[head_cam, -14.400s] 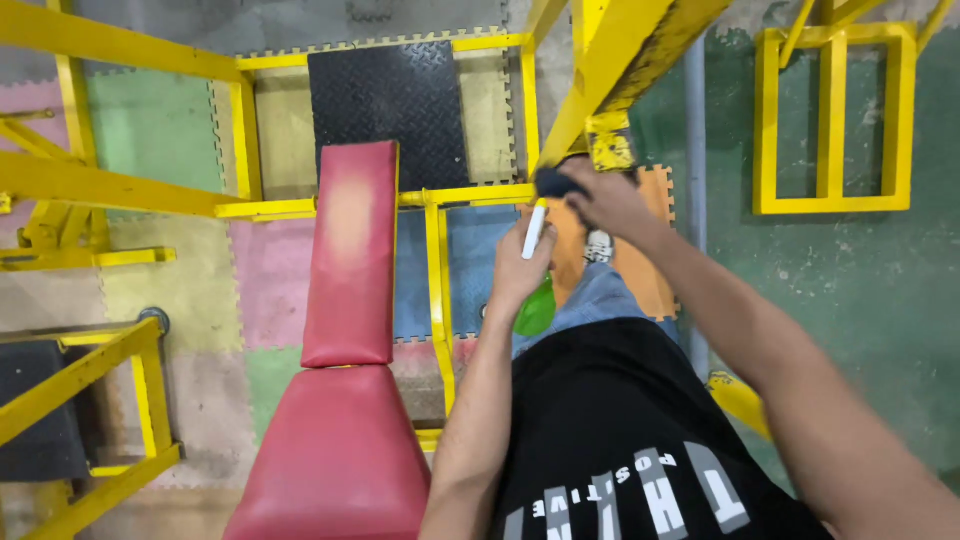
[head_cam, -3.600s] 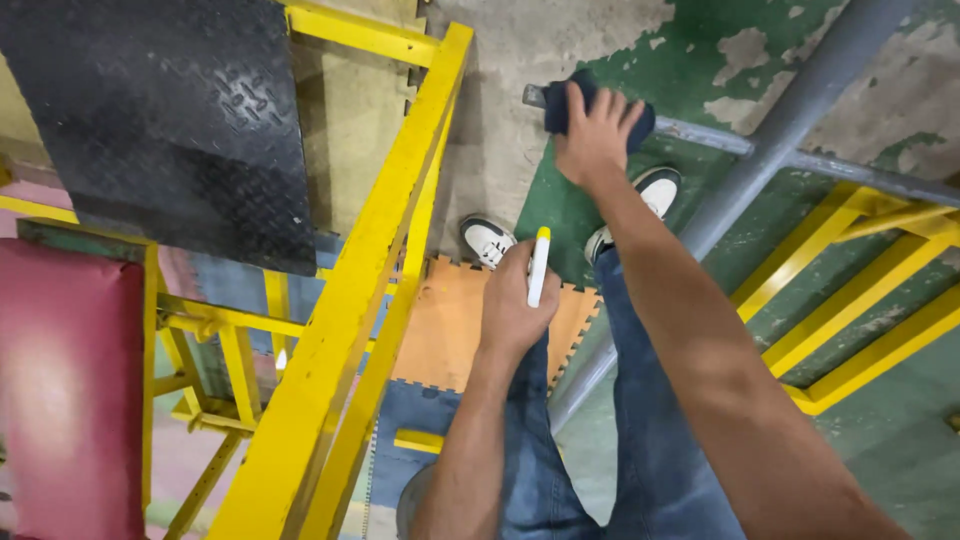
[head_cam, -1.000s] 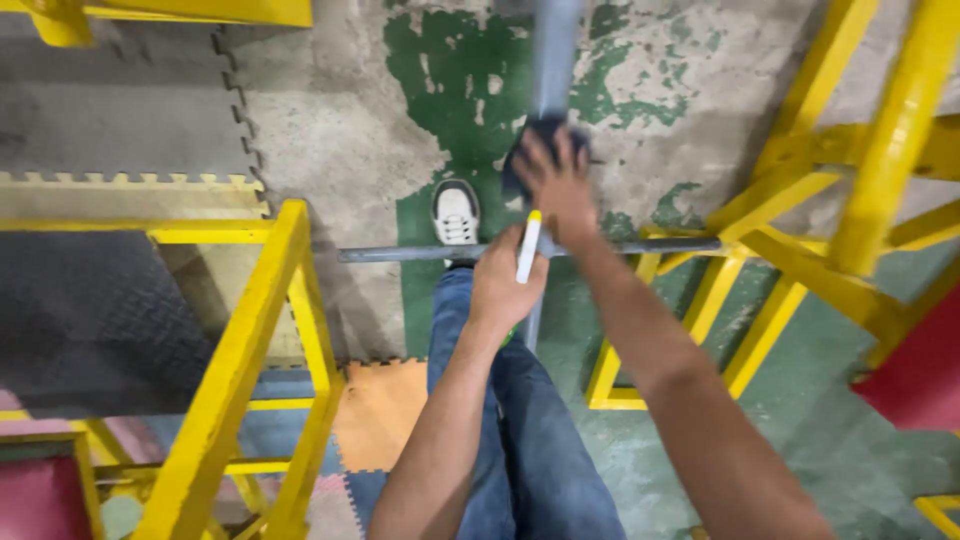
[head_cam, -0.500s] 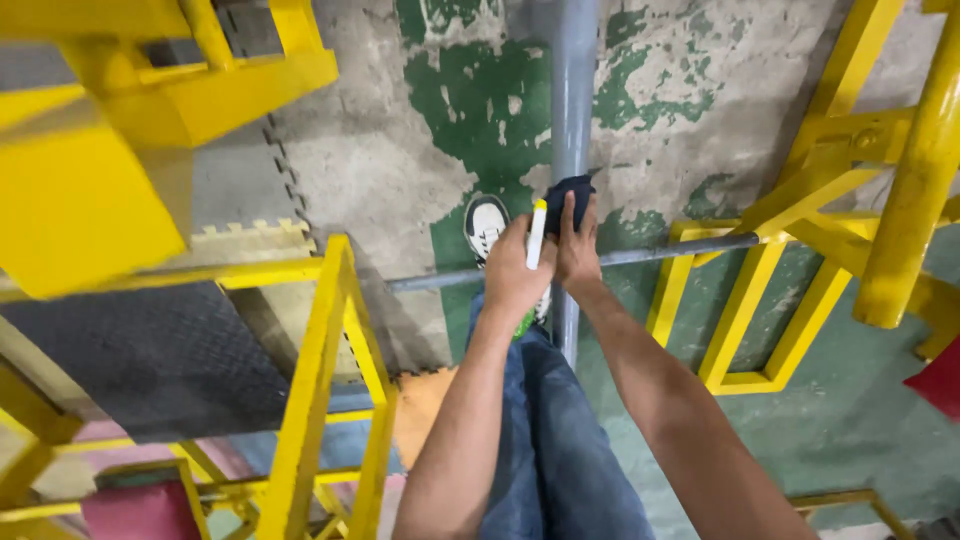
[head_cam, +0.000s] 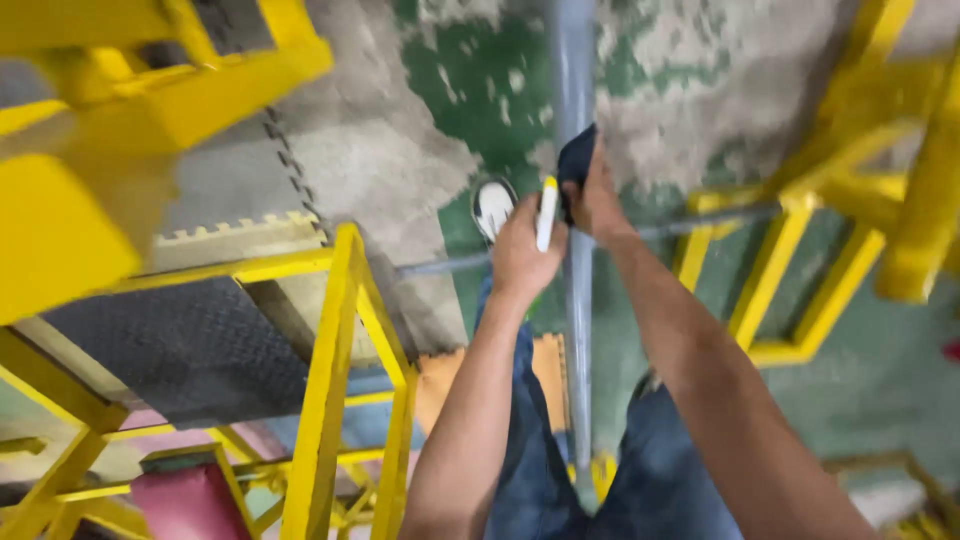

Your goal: Wiping down gym machines and equipment with a spray bottle and cloth.

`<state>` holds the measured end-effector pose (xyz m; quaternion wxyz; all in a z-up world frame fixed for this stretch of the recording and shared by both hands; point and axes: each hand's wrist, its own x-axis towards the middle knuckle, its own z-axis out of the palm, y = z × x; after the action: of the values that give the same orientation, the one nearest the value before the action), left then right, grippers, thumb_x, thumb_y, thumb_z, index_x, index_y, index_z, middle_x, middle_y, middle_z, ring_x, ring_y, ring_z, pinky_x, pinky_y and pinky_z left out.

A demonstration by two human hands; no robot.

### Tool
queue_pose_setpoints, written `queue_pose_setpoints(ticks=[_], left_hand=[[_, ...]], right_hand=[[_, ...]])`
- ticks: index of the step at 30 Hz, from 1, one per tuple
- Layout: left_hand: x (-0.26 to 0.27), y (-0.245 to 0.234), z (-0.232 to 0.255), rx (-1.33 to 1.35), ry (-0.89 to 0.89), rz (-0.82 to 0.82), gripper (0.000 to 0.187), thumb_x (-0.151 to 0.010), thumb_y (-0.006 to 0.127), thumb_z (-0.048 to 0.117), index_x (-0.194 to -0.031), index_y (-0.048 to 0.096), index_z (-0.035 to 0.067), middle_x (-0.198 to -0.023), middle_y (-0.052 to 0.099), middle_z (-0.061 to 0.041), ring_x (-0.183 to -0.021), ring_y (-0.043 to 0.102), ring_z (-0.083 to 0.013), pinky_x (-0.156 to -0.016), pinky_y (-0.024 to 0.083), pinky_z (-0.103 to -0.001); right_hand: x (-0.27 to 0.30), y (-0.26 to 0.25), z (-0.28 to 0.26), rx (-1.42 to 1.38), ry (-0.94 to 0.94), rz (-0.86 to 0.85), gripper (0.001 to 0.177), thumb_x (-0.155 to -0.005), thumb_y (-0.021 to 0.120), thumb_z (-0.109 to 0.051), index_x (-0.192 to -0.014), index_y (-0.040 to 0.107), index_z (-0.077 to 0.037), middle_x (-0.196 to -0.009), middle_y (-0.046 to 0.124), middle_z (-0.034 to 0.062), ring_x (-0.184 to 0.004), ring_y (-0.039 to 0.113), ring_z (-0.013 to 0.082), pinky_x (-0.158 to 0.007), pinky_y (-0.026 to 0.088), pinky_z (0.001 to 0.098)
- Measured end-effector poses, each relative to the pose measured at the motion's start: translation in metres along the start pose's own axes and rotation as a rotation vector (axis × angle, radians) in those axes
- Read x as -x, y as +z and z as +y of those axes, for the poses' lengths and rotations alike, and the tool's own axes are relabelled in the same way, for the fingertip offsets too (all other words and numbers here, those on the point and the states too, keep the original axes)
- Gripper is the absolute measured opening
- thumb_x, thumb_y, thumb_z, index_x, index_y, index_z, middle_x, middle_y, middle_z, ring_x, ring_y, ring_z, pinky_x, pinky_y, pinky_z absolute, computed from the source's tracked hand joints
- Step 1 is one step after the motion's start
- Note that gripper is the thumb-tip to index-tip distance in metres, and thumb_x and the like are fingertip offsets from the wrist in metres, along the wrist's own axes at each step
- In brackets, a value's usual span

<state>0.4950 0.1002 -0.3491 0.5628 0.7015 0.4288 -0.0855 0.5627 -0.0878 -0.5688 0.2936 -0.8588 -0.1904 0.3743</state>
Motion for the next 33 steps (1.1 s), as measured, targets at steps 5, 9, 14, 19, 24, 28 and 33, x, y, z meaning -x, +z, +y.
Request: queue_pose_setpoints(ticks=[5, 9, 14, 19, 24, 28, 33], left_hand=[[0.011, 0.037, -0.024, 0.016, -0.006, -0.03, 0.031, -0.084, 0.065, 0.017, -0.111, 0.062, 0.003, -0.095, 0.068, -0.025, -0.091, 0.067, -0.0465, -0.078, 0.054, -0.053], [0.028, 0.066, -0.042, -0.089, 0.036, -0.025, 0.024, -0.086, 0.066, 0.016, -0.105, 0.061, 0.003, -0.096, 0.068, -0.024, -0.094, 0.066, -0.0471, -0.082, 0.052, -0.055], [0.051, 0.103, -0.056, -0.109, 0.081, 0.037, 0.031, -0.083, 0.067, 0.016, -0.111, 0.061, 0.003, -0.097, 0.068, -0.024, -0.094, 0.065, -0.0473, -0.08, 0.052, -0.054], [0.09, 0.156, -0.054, -0.018, -0.027, 0.072, 0.033, -0.083, 0.064, 0.015, -0.115, 0.063, 0.004, -0.098, 0.069, -0.024, -0.093, 0.067, -0.0453, -0.08, 0.054, -0.053], [0.123, 0.202, -0.061, -0.059, -0.103, 0.063, 0.029, -0.085, 0.065, 0.017, -0.11, 0.062, 0.003, -0.099, 0.069, -0.025, -0.096, 0.065, -0.0479, -0.08, 0.052, -0.054], [0.136, 0.216, -0.077, -0.04, -0.062, 0.005, 0.034, -0.082, 0.065, 0.016, -0.113, 0.062, 0.003, -0.1, 0.068, -0.026, -0.096, 0.065, -0.048, -0.082, 0.054, -0.053], [0.155, 0.193, -0.087, -0.034, 0.002, -0.035, 0.03, -0.083, 0.064, 0.016, -0.111, 0.062, 0.003, -0.101, 0.069, -0.025, -0.097, 0.065, -0.0482, -0.082, 0.053, -0.054]], right_hand=[[0.08, -0.022, -0.01, 0.217, 0.305, -0.323, 0.091, -0.098, 0.054, -0.021, -0.166, -0.005, -0.012, -0.158, 0.032, 0.031, -0.132, 0.045, 0.053, -0.112, 0.04, 0.0561], [0.099, -0.026, 0.018, 0.869, 0.037, -0.302, 0.075, -0.097, 0.056, -0.021, -0.164, 0.025, -0.02, -0.158, 0.041, 0.0188, -0.146, 0.034, 0.0471, -0.121, 0.025, 0.0628], [0.084, -0.035, 0.06, 0.713, -0.006, -0.367, 0.071, -0.086, 0.062, -0.022, -0.153, 0.041, -0.018, -0.156, 0.041, 0.0179, -0.148, 0.028, 0.0426, -0.119, 0.015, 0.065], [0.094, -0.098, 0.106, 0.785, -0.106, -0.524, 0.091, -0.069, 0.071, -0.019, -0.154, 0.038, -0.022, -0.151, 0.042, 0.017, -0.143, 0.031, 0.036, -0.115, 0.012, 0.0652], [0.084, -0.161, 0.221, 0.76, 0.064, -0.282, 0.078, -0.082, 0.065, -0.011, -0.157, 0.047, -0.024, -0.156, 0.042, 0.0164, -0.152, 0.028, 0.0412, -0.122, 0.014, 0.0679], [0.095, -0.141, 0.185, 0.689, 0.154, -0.15, 0.085, -0.074, 0.07, -0.013, -0.155, 0.043, -0.02, -0.158, 0.033, 0.0186, -0.151, 0.016, 0.0453, -0.117, 0.01, 0.0708], [0.113, -0.063, 0.104, 0.592, 0.112, -0.177, 0.086, -0.071, 0.068, -0.01, -0.153, 0.043, -0.022, -0.163, 0.027, 0.0153, -0.152, 0.01, 0.0457, -0.114, 0.011, 0.0771]])
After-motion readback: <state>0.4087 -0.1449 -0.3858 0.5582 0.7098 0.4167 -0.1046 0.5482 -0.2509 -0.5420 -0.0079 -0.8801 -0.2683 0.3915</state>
